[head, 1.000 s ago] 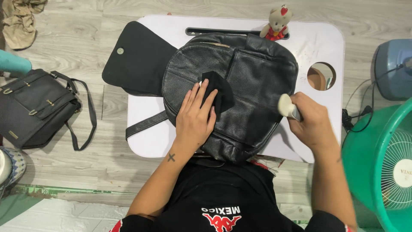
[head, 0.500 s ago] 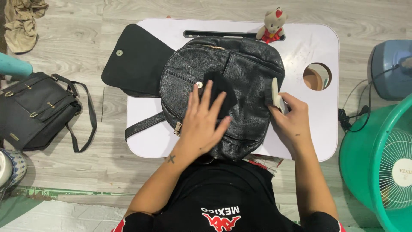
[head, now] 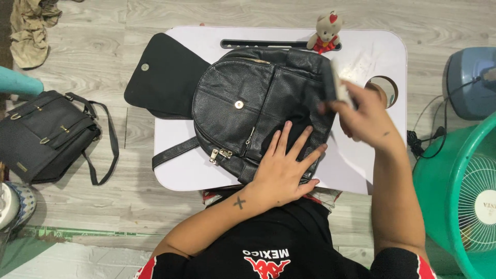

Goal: Cleaning and polishing a black leather backpack using a sponge applicator

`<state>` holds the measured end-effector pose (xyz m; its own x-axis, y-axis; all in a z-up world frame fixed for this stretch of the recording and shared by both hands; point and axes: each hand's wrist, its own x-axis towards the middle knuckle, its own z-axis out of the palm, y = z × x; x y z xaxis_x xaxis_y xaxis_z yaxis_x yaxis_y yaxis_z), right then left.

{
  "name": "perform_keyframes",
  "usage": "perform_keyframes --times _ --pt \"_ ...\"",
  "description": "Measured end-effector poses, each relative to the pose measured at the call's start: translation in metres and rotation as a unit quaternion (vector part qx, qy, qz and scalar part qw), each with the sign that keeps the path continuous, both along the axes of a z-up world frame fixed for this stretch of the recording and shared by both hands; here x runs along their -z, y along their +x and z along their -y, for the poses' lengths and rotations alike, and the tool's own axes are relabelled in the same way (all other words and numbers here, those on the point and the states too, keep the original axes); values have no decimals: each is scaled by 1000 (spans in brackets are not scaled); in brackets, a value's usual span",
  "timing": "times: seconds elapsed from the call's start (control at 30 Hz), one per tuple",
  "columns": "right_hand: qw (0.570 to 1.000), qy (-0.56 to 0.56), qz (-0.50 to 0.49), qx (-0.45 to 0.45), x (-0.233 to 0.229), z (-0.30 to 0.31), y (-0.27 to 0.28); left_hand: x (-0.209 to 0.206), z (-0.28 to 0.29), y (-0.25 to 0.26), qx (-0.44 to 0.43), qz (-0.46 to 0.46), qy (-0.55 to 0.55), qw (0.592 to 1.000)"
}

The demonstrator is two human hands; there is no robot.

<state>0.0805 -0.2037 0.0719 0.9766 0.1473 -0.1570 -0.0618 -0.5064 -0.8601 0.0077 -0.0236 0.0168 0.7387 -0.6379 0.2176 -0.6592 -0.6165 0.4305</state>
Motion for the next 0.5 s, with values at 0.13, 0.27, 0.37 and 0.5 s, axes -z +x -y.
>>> perform_keyframes --times 0.13,0.27,0.37,0.5 --pt "977 205 -8 56 7 -15 19 5 2 -3 -11 20 27 999" --pt "979 178 23 92 33 -11 32 9 1 1 -5 0 9 1000" --pt "973 201 31 109 44 -7 30 6 -3 5 11 -39 -11 999" --pt "965 226 37 125 45 -8 29 -3 -9 16 31 -94 -5 995"
